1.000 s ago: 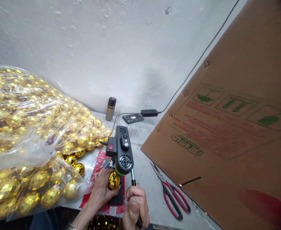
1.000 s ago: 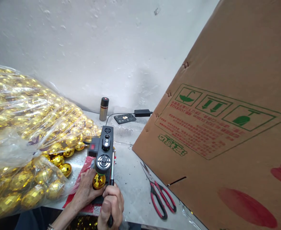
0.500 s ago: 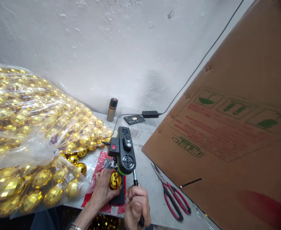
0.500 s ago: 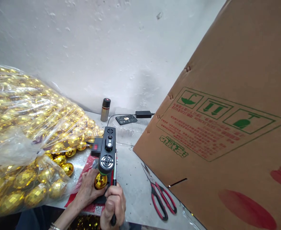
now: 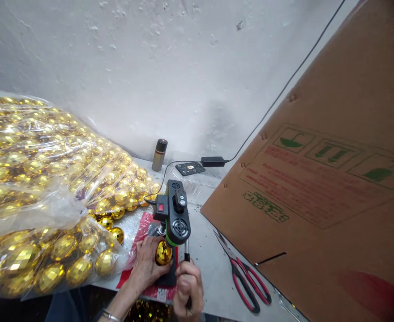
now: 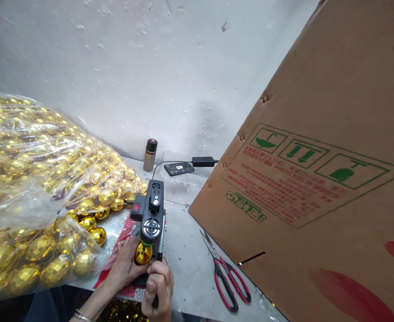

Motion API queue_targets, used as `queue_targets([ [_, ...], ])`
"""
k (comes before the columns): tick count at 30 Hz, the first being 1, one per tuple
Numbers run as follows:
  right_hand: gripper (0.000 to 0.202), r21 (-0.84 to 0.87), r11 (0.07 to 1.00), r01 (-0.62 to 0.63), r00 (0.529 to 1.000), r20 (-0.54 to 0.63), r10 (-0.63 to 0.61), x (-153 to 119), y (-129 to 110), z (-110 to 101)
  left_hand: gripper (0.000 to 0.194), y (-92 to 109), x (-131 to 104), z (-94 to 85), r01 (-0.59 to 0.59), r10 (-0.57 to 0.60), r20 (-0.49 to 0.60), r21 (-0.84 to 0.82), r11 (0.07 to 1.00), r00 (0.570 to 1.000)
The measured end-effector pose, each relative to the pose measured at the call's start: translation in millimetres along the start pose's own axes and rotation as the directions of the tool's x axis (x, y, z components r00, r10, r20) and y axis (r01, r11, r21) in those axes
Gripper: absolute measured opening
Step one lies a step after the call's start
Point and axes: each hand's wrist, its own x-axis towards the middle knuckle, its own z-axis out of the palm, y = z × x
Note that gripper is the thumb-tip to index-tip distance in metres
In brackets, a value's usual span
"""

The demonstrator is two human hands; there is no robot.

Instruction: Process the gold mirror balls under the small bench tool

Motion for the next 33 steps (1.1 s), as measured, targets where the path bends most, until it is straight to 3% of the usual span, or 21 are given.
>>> queue_targets([
  [3,0.032,0.088,0.982,-0.165,0.986,-0.001,0.166,40.6,-23.0,-8.3,0.048,-5.1,-3.7,0.6,-0.031,0.03,-0.02,-0.029,0.999,0.999],
  [7,0.031,0.079,0.967,-0.243,0.97,0.016,0.243,84.9,-45.2,-11.7,0.058,-27.1,-33.1,2.5,-0.149,0.148,-0.014,-0.035,0.988,0.989],
  [10,0.033,0.111,0.973,-0.2,0.979,-0.01,0.203,84.4,-45.5,-8.8,0.072,-44.8,-64.4,-3.8,-0.186,0.187,-0.03,0.02,0.982,0.982],
  [13,0.034,0.129,0.975,-0.181,0.982,-0.02,0.185,67.1,-40.2,-4.8,0.081,-49.8,-75.6,-26.4,-0.182,0.186,-0.078,0.06,0.981,0.979],
  [16,0.035,0.127,0.976,-0.176,0.983,-0.029,0.181,55.4,-37.4,-3.1,0.045,-46.3,-54.3,-59.5,-0.215,0.243,-0.18,0.16,0.963,0.953],
  [17,0.035,0.124,0.977,-0.175,0.983,-0.029,0.18,54.0,-37.2,-3.2,0.042,-45.6,-42.4,-69.8,-0.185,0.239,-0.236,0.231,0.955,0.942],
  [19,0.035,0.118,0.977,-0.178,0.983,-0.017,0.182,53.7,-37.8,-4.0,0.04,-46.5,-18.5,-86.3,-0.028,0.134,-0.246,0.395,0.918,0.96],
  [21,0.034,0.107,0.976,-0.189,0.982,-0.002,0.19,54.7,-39.3,-4.8,0.035,-49.8,-0.9,-96.3,0.112,-0.019,-0.174,0.545,0.831,0.985],
  [24,0.034,0.089,0.976,-0.2,0.98,0.001,0.2,55.6,-42.6,-4.6,0.036,-55.7,9.7,-103.4,0.129,-0.169,-0.006,0.672,0.73,0.986],
  [26,0.033,0.08,0.976,-0.204,0.979,-0.006,0.205,55.9,-45.0,-3.6,0.039,-59.3,10.3,-106.3,0.091,-0.192,0.078,0.667,0.739,0.978],
  [28,0.032,0.077,0.976,-0.204,0.978,-0.014,0.206,56.2,-46.7,-2.6,0.042,-63.5,10.1,-107.8,0.053,-0.143,0.108,0.587,0.808,0.984],
  [33,0.033,0.066,0.975,-0.211,0.977,0.003,0.211,56.3,-47.0,-3.3,0.047,-70.8,12.5,-100.9,-0.029,0.035,-0.023,0.242,0.97,0.999],
])
